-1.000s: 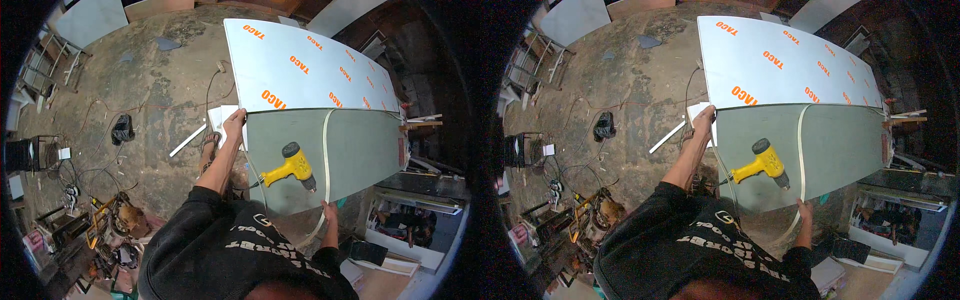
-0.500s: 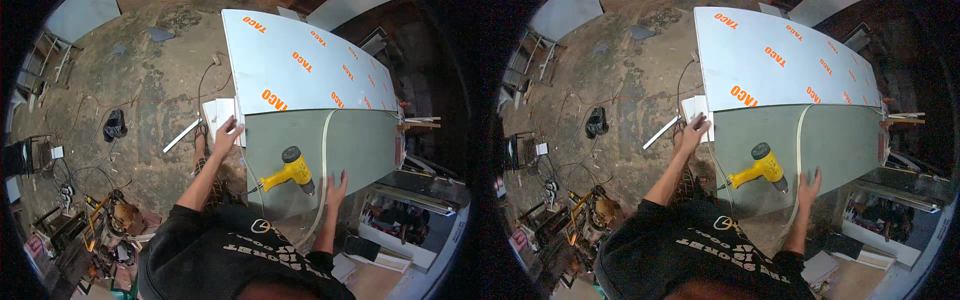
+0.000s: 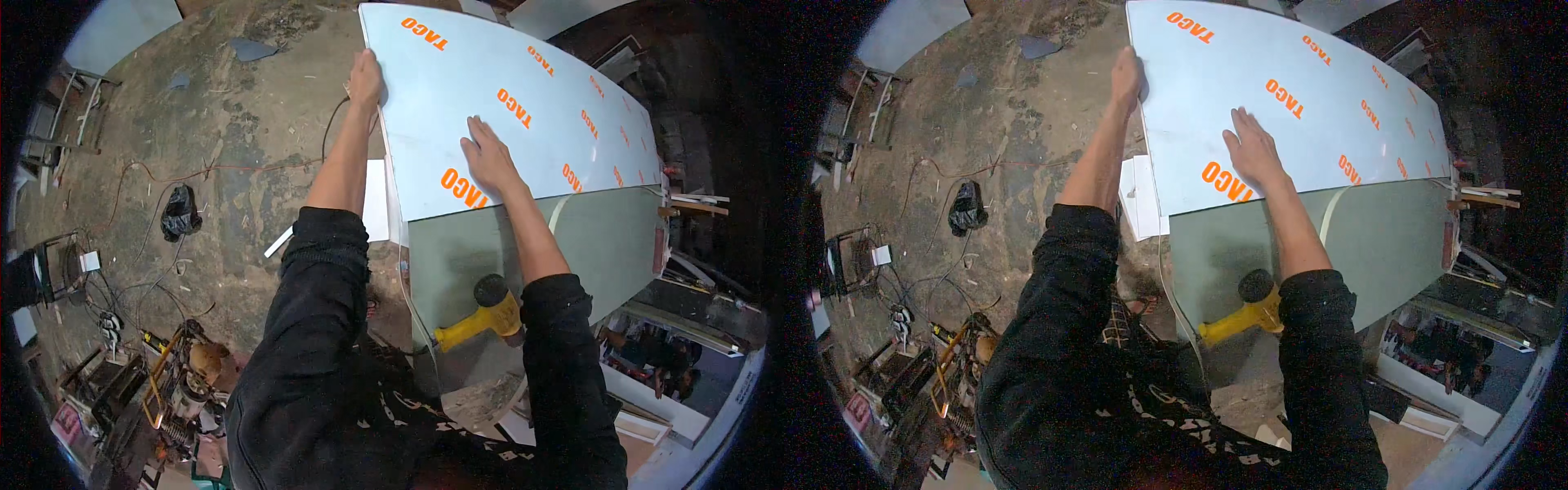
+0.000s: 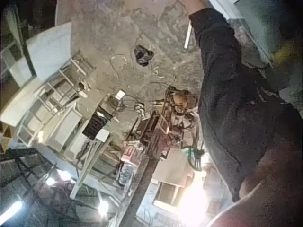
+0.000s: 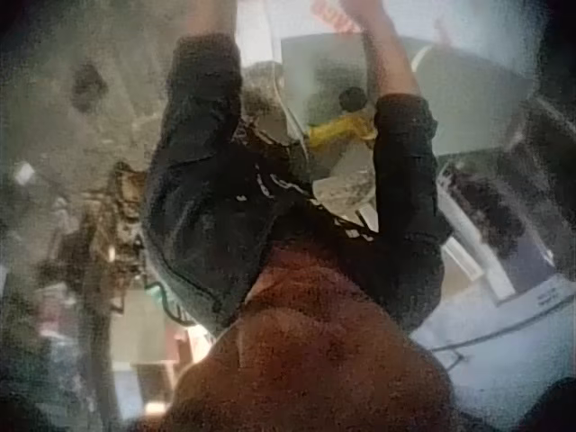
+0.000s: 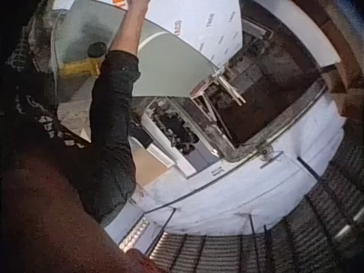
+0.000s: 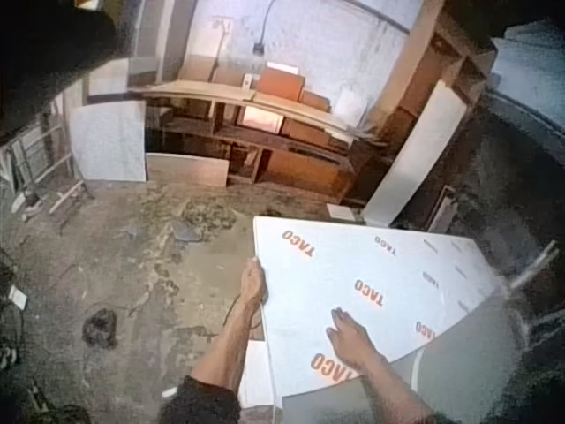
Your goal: The person applies a white adhesive strip to the edge of a large board using a heat gun and hand pressure.
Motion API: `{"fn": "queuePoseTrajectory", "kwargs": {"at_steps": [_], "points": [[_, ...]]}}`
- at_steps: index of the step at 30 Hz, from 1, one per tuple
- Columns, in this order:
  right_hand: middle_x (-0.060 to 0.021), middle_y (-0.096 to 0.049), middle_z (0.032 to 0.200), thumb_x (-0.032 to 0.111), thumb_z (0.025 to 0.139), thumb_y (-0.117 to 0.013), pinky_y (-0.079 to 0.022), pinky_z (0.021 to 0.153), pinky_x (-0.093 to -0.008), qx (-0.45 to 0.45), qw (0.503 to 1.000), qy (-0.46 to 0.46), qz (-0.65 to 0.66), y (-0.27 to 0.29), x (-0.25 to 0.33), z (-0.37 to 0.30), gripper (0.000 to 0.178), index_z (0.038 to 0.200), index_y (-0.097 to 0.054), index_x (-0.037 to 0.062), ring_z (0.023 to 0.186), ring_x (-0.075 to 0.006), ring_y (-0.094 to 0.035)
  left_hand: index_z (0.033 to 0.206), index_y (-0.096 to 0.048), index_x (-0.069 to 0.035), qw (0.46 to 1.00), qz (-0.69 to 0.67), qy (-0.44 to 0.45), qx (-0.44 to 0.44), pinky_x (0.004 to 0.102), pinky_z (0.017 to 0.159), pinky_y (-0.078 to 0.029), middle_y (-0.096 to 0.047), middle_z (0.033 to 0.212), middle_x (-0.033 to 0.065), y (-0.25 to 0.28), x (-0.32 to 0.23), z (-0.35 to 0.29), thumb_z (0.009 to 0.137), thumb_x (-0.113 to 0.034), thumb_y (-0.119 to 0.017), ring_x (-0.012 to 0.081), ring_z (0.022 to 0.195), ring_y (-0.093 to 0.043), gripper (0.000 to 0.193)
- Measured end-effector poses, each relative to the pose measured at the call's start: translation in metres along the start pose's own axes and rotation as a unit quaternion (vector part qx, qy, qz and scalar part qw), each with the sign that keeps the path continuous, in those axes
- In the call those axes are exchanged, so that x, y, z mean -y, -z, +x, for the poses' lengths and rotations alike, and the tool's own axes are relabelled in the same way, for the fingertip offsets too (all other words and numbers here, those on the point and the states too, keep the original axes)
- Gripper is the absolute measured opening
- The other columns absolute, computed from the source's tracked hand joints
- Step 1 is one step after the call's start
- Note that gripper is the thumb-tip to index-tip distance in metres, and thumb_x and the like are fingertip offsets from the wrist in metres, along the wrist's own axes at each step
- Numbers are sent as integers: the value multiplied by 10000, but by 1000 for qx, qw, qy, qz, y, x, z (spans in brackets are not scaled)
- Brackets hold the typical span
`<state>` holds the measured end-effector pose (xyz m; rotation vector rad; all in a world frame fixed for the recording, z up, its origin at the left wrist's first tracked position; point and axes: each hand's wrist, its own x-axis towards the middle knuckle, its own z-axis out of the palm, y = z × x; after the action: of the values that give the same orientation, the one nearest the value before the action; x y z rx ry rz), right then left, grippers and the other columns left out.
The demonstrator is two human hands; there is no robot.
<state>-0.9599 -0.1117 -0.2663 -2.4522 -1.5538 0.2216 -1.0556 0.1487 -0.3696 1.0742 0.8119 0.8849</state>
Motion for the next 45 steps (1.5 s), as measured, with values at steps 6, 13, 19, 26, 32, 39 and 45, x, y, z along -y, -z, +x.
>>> {"fn": "queuePoseTrajectory", "kwargs": {"at_steps": [6, 13, 19, 26, 32, 39, 45], "points": [[-177, -353, 1460, 289, 949, -467, -256, 1113, -449, 7, 999, 8, 32, -16, -14, 4, 511, 1392, -402, 44, 1371, -343, -300, 1021, -544, 71, 985, 128, -116, -9, 401, 810, -426, -591, 908, 147, 0, 13, -24, 1000, -422, -316, 246, 879, -516, 544], [-159, -358, 1463, 315, 955, -450, -236, 1105, -523, -24, 999, 2, 45, -26, -16, 1, 508, 1393, -410, 61, 1383, -346, -275, 1363, -351, 72, 987, -135, -45, 74, 338, 1086, -242, -408, 1380, 180, 2, 19, -95, 1007, -492, -255, 233, 1261, -372, 674], [-147, -327, 1483, 327, 959, -438, -212, 1121, -509, -25, 999, -11, 23, -30, -14, 0, 518, 1405, -394, 67, 1397, -330, -247, 1480, 7, 7, 996, -41, -60, 59, 357, 1149, -45, -59, 1551, 185, 4, 12, -196, 1002, -502, -214, 268, 1430, -67, 732], [-150, -308, 1492, 366, 953, -450, -207, 1136, -457, 34, 997, -9, 62, -7, -22, 3, 556, 1419, -367, 74, 1406, -309, -234, 1465, -98, 46, 997, 8, 11, 80, 338, 1110, -172, -168, 1515, 195, 23, 28, -274, 1005, -447, -272, 258, 1380, -219, 696], [-232, -377, 1428, 136, 826, -632, -313, 1074, -455, -121, 980, -11, 156, 27, 57, -80, 566, 1350, -442, 31, 1315, -383, -378, 1452, -160, 62, 976, -21, 95, 194, 340, 1069, -289, -272, 1475, 234, 67, -12, -244, 1001, -396, -364, 283, 1335, -340, 674], [-156, -511, 1171, 154, 870, -614, -403, 931, -421, -197, 896, -380, 121, 0, 139, -324, 435, 1240, -465, -18, 1096, -294, -503, 1315, -447, 106, 996, 70, 36, 37, 298, 924, -426, -572, 1233, 210, 29, -21, -38, 934, -285, -560, 202, 1088, -553, 558], [-170, -446, 1270, 185, 852, -674, -445, 900, -395, -220, 669, -644, 297, -23, 181, -304, 687, 1386, -280, 8, 1117, -280, -503, 1265, -487, 121, 995, 80, -48, -16, 283, 779, -471, -661, 1003, 131, 0, -39, 0, 920, -159, -531, 156, 872, -584, 447]]}}
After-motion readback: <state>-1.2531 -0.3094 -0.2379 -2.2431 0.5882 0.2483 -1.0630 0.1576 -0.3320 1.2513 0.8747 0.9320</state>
